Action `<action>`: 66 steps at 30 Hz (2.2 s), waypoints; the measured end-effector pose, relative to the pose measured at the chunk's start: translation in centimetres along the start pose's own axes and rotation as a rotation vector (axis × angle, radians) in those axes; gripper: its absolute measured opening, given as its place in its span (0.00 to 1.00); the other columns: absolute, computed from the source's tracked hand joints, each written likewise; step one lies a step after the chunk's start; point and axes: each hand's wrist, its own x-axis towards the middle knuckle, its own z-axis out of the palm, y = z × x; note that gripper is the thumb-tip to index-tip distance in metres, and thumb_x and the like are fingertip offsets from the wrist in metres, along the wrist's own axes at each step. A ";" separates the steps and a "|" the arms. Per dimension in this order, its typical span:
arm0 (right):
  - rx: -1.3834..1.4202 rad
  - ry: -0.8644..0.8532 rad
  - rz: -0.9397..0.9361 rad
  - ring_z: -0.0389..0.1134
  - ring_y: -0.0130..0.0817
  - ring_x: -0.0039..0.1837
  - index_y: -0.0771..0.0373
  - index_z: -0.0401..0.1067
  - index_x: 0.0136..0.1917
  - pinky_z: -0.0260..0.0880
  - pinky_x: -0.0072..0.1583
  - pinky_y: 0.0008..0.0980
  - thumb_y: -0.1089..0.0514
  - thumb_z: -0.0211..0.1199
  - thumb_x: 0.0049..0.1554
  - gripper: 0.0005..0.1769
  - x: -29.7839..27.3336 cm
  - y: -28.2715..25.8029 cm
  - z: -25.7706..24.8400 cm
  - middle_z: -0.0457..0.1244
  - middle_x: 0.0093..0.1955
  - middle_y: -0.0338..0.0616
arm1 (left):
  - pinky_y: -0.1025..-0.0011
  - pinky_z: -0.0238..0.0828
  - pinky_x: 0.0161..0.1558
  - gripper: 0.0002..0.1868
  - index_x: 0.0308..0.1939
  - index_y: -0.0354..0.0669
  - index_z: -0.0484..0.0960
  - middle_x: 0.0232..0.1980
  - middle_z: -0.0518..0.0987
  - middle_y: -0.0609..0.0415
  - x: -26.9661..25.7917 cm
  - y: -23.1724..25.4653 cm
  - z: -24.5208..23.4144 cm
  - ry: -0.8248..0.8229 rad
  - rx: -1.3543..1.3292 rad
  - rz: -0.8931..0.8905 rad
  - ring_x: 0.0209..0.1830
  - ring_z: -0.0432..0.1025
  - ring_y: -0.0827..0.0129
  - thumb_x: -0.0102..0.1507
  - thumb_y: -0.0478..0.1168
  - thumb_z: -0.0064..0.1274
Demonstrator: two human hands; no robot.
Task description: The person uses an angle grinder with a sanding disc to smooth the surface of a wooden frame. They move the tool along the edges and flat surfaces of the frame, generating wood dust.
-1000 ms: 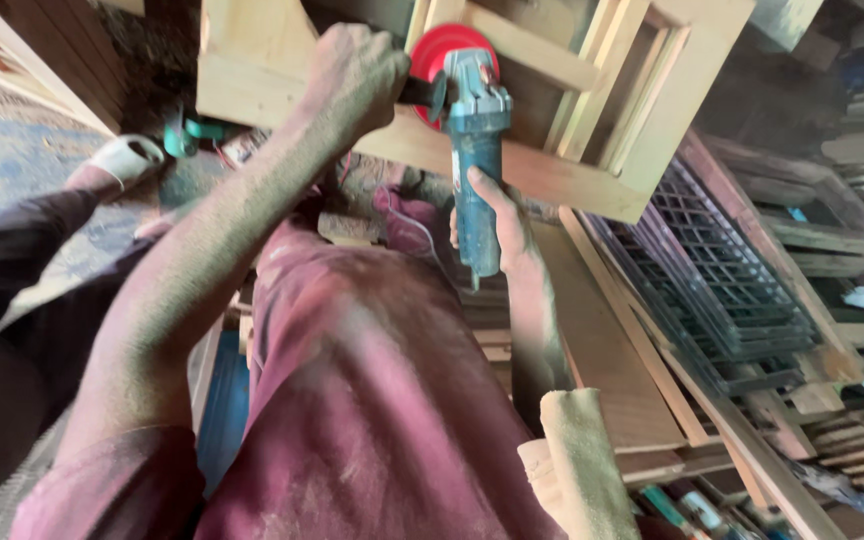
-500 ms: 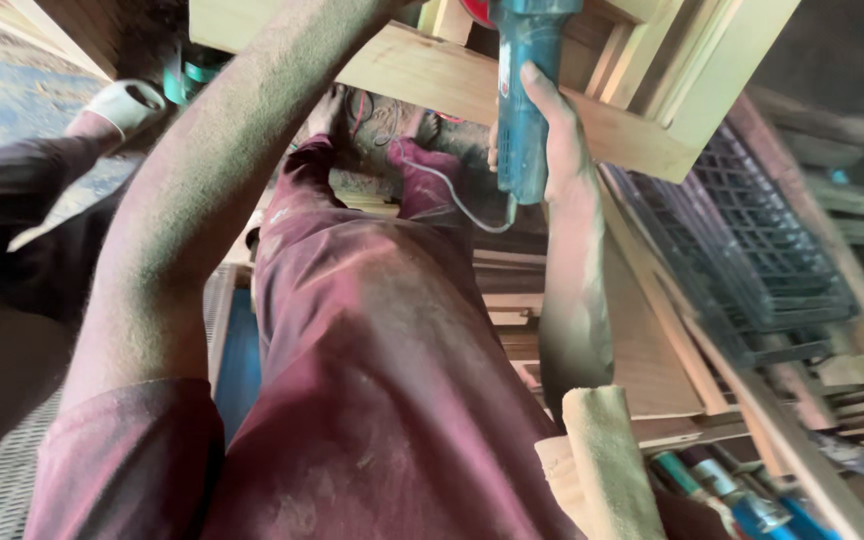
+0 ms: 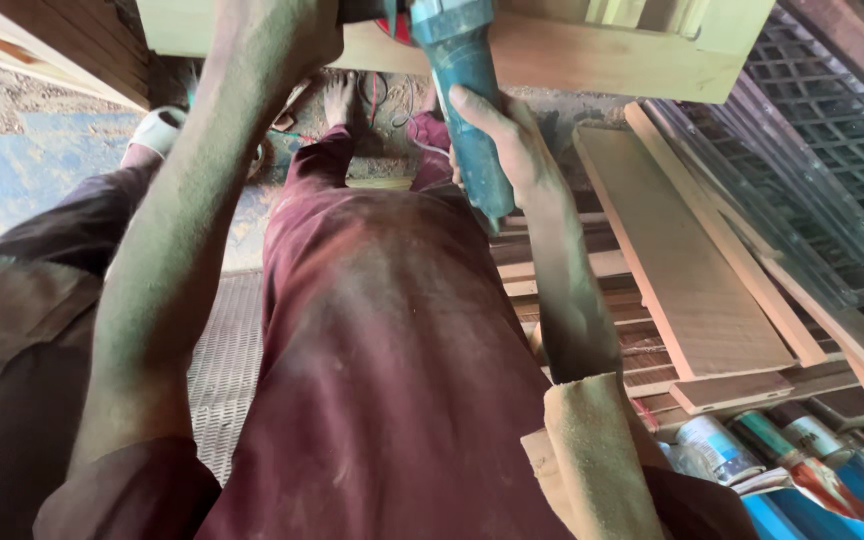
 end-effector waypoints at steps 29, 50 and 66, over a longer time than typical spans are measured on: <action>-0.024 -0.015 0.109 0.69 0.30 0.33 0.68 0.69 0.50 0.71 0.36 0.30 0.43 0.66 0.58 0.24 -3.5 3.6 -1.1 0.66 0.34 0.43 | 0.59 0.72 0.30 0.06 0.29 0.43 0.84 0.27 0.82 0.46 -3.2 4.8 -2.9 -0.271 -0.110 -0.196 0.28 0.78 0.55 0.53 0.40 0.63; -0.050 -0.045 0.110 0.68 0.29 0.35 0.68 0.69 0.51 0.71 0.38 0.29 0.47 0.66 0.60 0.20 -3.3 3.1 -0.3 0.65 0.36 0.43 | 0.62 0.69 0.26 0.06 0.28 0.42 0.81 0.24 0.78 0.48 -5.4 4.3 -2.0 -0.126 -0.171 -0.237 0.22 0.75 0.59 0.60 0.36 0.56; -0.040 -0.042 0.096 0.68 0.29 0.36 0.69 0.68 0.54 0.71 0.40 0.30 0.46 0.66 0.60 0.23 -3.1 4.0 -0.2 0.65 0.37 0.43 | 0.68 0.62 0.20 0.09 0.30 0.42 0.81 0.22 0.78 0.53 -6.2 3.8 -0.5 -0.240 -0.035 -0.206 0.17 0.67 0.72 0.66 0.37 0.55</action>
